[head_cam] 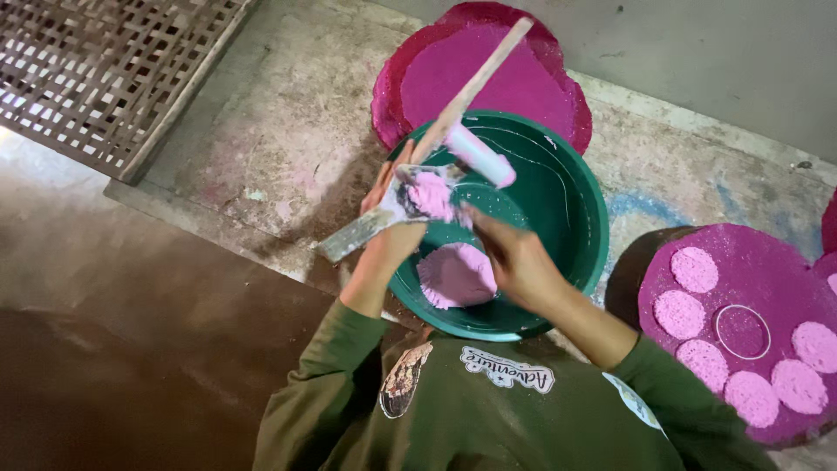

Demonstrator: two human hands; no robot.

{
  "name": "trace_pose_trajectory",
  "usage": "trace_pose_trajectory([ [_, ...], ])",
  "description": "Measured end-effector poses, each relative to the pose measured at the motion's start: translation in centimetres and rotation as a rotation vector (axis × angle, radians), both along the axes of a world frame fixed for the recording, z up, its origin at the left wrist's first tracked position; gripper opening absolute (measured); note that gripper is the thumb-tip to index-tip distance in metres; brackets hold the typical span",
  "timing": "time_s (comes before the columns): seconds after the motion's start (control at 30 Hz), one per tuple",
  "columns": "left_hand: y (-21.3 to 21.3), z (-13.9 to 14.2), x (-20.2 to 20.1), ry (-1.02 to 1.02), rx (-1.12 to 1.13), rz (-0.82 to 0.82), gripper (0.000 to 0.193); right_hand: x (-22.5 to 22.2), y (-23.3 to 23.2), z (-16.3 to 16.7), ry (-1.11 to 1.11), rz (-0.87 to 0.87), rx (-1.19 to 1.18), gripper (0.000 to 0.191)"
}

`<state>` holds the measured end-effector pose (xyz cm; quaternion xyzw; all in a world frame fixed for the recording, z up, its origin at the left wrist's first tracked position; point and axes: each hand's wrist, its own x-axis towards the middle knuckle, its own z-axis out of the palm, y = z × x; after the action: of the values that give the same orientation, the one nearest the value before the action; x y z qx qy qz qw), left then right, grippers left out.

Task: The person scoops pink dough from a green basin into a wooden hand press, squeezes the press to extrude a round dough disc onto a pink tray, and repeats the cycle, occasionally rearranging the discs and covering a filled tray with a woven bamboo lid.

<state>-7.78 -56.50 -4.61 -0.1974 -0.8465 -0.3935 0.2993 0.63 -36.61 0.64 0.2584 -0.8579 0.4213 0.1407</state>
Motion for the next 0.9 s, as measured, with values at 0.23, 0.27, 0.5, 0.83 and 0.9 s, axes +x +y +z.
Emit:
trace_pose_trajectory([
  [0.23,-0.5,0.2,-0.9,0.08,-0.232,0.035,0.051,-0.7,2.9,-1.1,-0.652,-0.23,0.02,0.042],
  [0.27,-0.1,-0.2,-0.9,0.034,-0.232,0.04,0.049,-1.5,2.9,-1.3,-0.608,-0.241,0.03,0.041],
  [0.5,-1.6,-4.1,-5.7,0.079,-0.204,0.209,0.074,-1.2,2.3,-6.6,-0.216,0.017,0.068,0.037],
  [0.83,-1.4,-5.6,-1.9,-1.142,1.188,-0.71,0.038,-4.2,4.1,-6.9,-0.212,0.323,-0.206,0.05],
  [0.9,1.5,-5.9,2.2,-1.482,1.218,-1.182,0.029,-4.3,4.8,-4.7,-0.29,0.295,-0.691,0.059],
])
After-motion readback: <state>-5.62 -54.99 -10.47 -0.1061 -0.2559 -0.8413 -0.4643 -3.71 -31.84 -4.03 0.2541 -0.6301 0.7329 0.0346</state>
